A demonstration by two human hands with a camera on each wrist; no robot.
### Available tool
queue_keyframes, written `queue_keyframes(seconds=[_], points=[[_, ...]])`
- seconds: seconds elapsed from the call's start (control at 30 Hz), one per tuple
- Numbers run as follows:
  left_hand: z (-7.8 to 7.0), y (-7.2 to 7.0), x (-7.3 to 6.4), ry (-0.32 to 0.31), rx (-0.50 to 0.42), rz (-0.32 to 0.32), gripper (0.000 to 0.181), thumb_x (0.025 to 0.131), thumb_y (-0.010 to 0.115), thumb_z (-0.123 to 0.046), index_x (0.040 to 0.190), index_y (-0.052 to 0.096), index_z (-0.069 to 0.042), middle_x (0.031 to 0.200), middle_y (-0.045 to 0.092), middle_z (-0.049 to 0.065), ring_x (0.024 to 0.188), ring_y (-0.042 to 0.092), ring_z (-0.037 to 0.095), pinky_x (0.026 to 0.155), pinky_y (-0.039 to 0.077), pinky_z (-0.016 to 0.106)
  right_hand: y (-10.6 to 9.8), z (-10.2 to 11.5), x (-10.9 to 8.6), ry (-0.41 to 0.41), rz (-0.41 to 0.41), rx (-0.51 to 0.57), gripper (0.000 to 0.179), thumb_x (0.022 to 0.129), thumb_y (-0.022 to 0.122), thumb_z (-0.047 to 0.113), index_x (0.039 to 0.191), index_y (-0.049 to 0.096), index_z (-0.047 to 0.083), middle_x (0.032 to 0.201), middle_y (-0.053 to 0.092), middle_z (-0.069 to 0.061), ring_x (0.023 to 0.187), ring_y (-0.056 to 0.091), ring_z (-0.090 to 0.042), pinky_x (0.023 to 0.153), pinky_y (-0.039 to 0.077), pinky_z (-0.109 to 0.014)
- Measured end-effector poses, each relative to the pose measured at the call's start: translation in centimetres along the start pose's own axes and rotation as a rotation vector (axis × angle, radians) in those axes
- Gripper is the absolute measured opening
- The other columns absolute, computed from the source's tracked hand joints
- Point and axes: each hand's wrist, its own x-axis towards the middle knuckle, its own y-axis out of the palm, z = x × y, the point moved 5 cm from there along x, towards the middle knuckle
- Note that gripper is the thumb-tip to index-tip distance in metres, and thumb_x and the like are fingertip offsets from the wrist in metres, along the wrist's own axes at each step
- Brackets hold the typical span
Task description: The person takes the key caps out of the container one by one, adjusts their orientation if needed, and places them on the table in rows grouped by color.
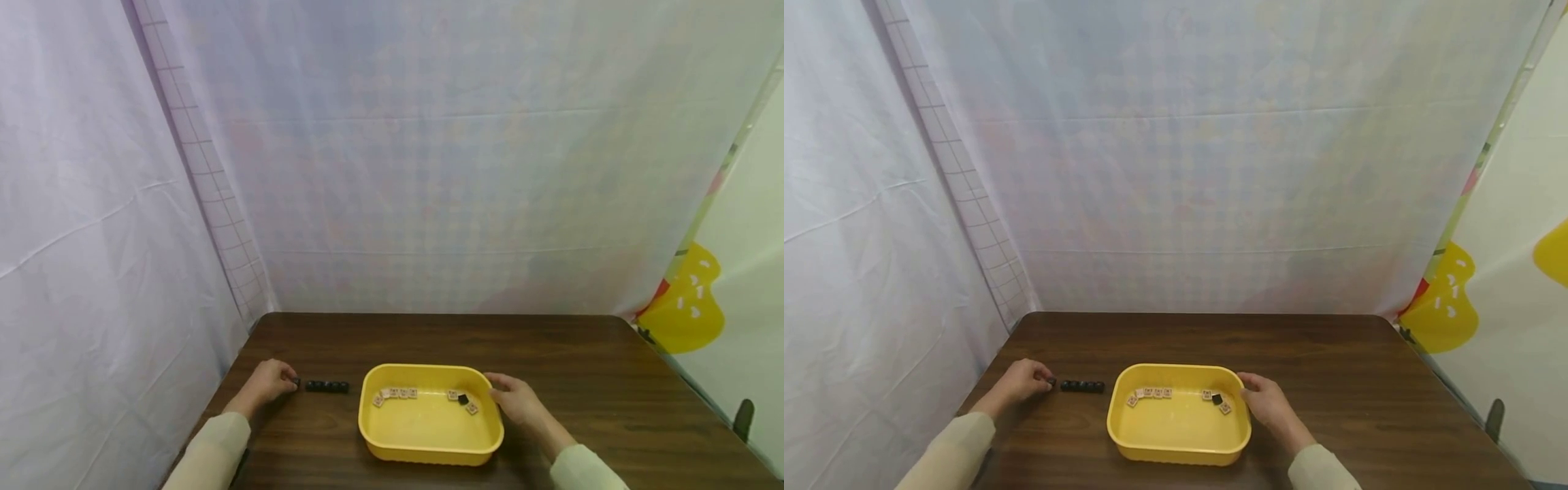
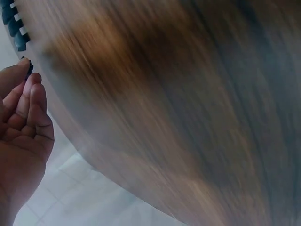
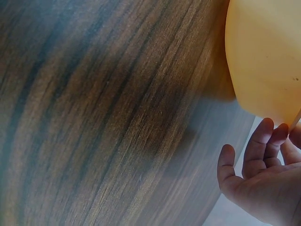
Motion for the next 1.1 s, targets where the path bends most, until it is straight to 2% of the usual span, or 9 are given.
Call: queue_keyframes(seconds=[0.17,0.2,0.3,0.4,0.43,0.47,0.7,0.93,1.1], points=[[0.0,0.5,0.3,0.068,-0.034,0.015,0.011,0.075,0.079,-0.004,0.084,0.074,-0.002,0.077,0.070,0.002,0.071,0.063,0.019,0.069,0.053,0.038,0.0,0.0,-0.1,-0.007,-0.010,0.005,0.041,0.095,0.055,0.005,0.134,0.055,-0.007,0.134,0.049,-0.037,0.124,0.046,-0.052,0.102,0.039,-0.059],[0.4,0.8,0.5,0.113,-0.031,0.008,0.010,0.076,0.079,-0.006,0.084,0.074,-0.003,0.077,0.069,0.002,0.070,0.062,0.018,0.067,0.052,0.036,0.0,0.1,-0.1,-0.009,-0.009,0.004,0.041,0.096,0.055,0.005,0.134,0.055,-0.007,0.134,0.049,-0.037,0.124,0.046,-0.052,0.101,0.039,-0.059],[0.5,0.9,0.5,0.127,-0.017,0.018,0.010,0.077,0.078,-0.008,0.085,0.074,-0.003,0.078,0.070,0.000,0.070,0.062,0.017,0.067,0.052,0.036,0.1,0.2,-0.2,-0.009,-0.010,0.006,0.040,0.096,0.055,0.005,0.134,0.055,-0.008,0.133,0.050,-0.036,0.124,0.047,-0.051,0.101,0.040,-0.059],[0.3,1.0,0.6,0.073,-0.025,0.025,0.011,0.076,0.078,-0.005,0.085,0.074,-0.002,0.079,0.070,0.003,0.071,0.063,0.020,0.068,0.053,0.038,0.1,0.3,-0.2,-0.011,-0.011,0.006,0.040,0.096,0.055,0.004,0.134,0.054,-0.008,0.134,0.050,-0.037,0.124,0.047,-0.052,0.101,0.040,-0.059],[-0.2,0.8,0.4,0.023,-0.026,0.034,0.012,0.075,0.078,-0.003,0.086,0.074,-0.001,0.080,0.070,0.004,0.073,0.064,0.022,0.070,0.054,0.041,0.1,0.3,-0.2,-0.010,-0.010,0.008,0.040,0.096,0.054,0.004,0.134,0.054,-0.008,0.134,0.050,-0.037,0.124,0.046,-0.052,0.101,0.040,-0.059],[-0.3,0.8,0.4,0.005,-0.022,0.031,0.013,0.074,0.079,-0.002,0.086,0.074,-0.001,0.080,0.070,0.005,0.073,0.064,0.023,0.070,0.054,0.041,0.0,0.3,-0.2,-0.011,-0.010,0.008,0.040,0.096,0.054,0.004,0.134,0.054,-0.008,0.134,0.049,-0.037,0.124,0.046,-0.052,0.101,0.040,-0.059],[-0.8,1.1,0.4,-0.030,0.017,0.004,0.016,0.074,0.079,-0.001,0.089,0.074,0.000,0.078,0.069,0.004,0.073,0.063,0.021,0.071,0.053,0.037,0.0,0.2,-0.3,-0.015,-0.012,0.009,0.041,0.095,0.054,0.004,0.134,0.054,-0.009,0.133,0.050,-0.037,0.122,0.049,-0.050,0.099,0.042,-0.057],[-0.6,1.0,0.2,-0.064,-0.039,0.004,0.022,0.074,0.078,-0.001,0.095,0.073,0.001,0.081,0.069,0.005,0.075,0.064,0.022,0.071,0.054,0.040,0.0,0.2,-0.4,-0.009,-0.009,0.010,0.041,0.096,0.054,0.005,0.135,0.054,-0.008,0.135,0.049,-0.037,0.123,0.048,-0.051,0.099,0.042,-0.058],[-1.1,0.5,0.3,-0.059,-0.050,-0.019,0.025,0.081,0.076,-0.006,0.104,0.071,0.003,0.087,0.070,0.008,0.080,0.066,0.025,0.071,0.054,0.042,0.0,0.3,-0.3,-0.007,-0.008,0.028,0.041,0.096,0.054,0.004,0.136,0.053,-0.007,0.139,0.045,-0.036,0.127,0.044,-0.051,0.102,0.038,-0.060]])
